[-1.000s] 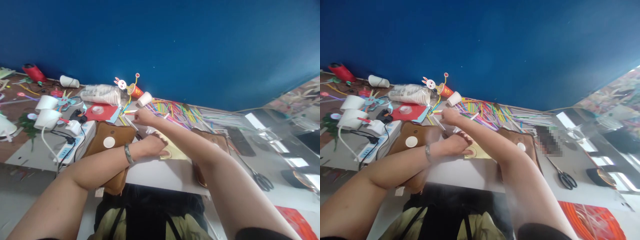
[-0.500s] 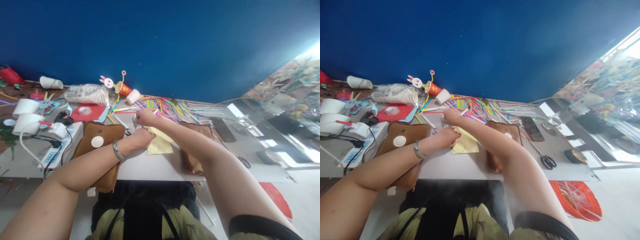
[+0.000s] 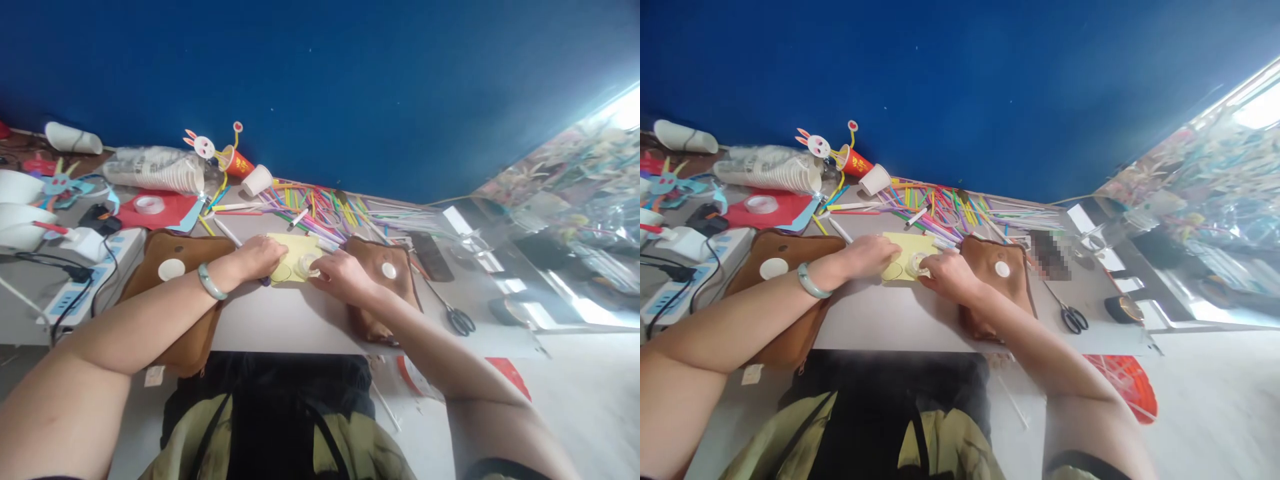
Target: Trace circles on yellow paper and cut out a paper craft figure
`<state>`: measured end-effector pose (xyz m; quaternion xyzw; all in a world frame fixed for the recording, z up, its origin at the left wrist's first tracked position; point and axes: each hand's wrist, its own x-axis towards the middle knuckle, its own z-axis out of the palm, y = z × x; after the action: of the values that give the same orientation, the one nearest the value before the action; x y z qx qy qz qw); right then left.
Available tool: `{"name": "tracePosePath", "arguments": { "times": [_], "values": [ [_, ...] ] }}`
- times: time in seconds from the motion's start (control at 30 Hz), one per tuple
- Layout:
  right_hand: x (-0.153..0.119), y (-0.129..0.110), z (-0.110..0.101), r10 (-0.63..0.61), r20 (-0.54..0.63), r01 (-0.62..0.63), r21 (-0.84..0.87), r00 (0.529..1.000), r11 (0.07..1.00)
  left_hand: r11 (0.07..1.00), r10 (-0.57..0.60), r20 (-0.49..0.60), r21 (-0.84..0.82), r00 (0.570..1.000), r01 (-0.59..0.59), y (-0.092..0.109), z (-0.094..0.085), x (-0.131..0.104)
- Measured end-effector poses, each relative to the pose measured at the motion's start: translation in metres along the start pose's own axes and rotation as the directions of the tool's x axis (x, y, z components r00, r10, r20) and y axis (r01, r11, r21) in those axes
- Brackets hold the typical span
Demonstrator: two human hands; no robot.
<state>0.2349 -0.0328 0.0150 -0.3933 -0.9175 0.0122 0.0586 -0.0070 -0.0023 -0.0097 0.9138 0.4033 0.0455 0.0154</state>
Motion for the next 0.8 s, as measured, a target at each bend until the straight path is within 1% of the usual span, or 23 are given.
{"name": "tracePosePath", "arguments": {
  "times": [0.1,0.2,0.3,0.43,0.47,0.53,0.6,0.67,0.73,0.8],
  "values": [
    [-0.002,0.002,0.012,-0.088,0.009,0.088,-0.016,0.996,0.996,0.999,0.053,-0.042,-0.009,0.998,-0.053,-0.001,0.002,-0.001],
    [0.003,0.002,0.020,-0.126,0.032,0.127,-0.013,0.991,0.992,0.997,0.072,-0.055,-0.034,0.996,-0.073,-0.002,0.003,-0.001],
    [0.006,0.003,0.025,-0.153,0.027,0.153,0.028,0.988,0.988,0.996,0.051,-0.064,-0.065,0.997,-0.055,-0.003,0.002,-0.001],
    [0.004,0.004,0.026,-0.178,-0.052,0.183,0.116,0.983,0.976,0.991,-0.027,-0.116,-0.130,0.993,0.012,-0.008,-0.009,-0.005],
    [0.003,0.004,0.026,-0.186,-0.070,0.194,0.140,0.980,0.971,0.990,-0.040,-0.102,-0.138,0.994,0.025,-0.011,-0.013,-0.007],
    [0.001,0.005,0.026,-0.201,-0.098,0.216,0.182,0.975,0.959,0.988,-0.031,-0.017,-0.151,0.999,0.028,-0.016,-0.020,-0.012],
    [0.000,0.006,0.027,-0.215,-0.123,0.236,0.204,0.969,0.950,0.981,0.023,0.105,-0.192,0.994,-0.002,-0.021,-0.025,-0.016],
    [-0.001,0.007,0.029,-0.235,-0.152,0.263,0.208,0.960,0.942,0.976,0.070,0.182,-0.213,0.981,-0.030,-0.026,-0.030,-0.019],
    [-0.001,0.008,0.031,-0.255,-0.184,0.291,0.201,0.949,0.936,0.982,0.064,0.236,-0.189,0.970,-0.019,-0.030,-0.032,-0.020],
    [-0.001,0.008,0.032,-0.268,-0.203,0.307,0.194,0.942,0.932,0.991,0.028,0.283,-0.137,0.959,0.011,-0.034,-0.034,-0.021]
  ]
}}
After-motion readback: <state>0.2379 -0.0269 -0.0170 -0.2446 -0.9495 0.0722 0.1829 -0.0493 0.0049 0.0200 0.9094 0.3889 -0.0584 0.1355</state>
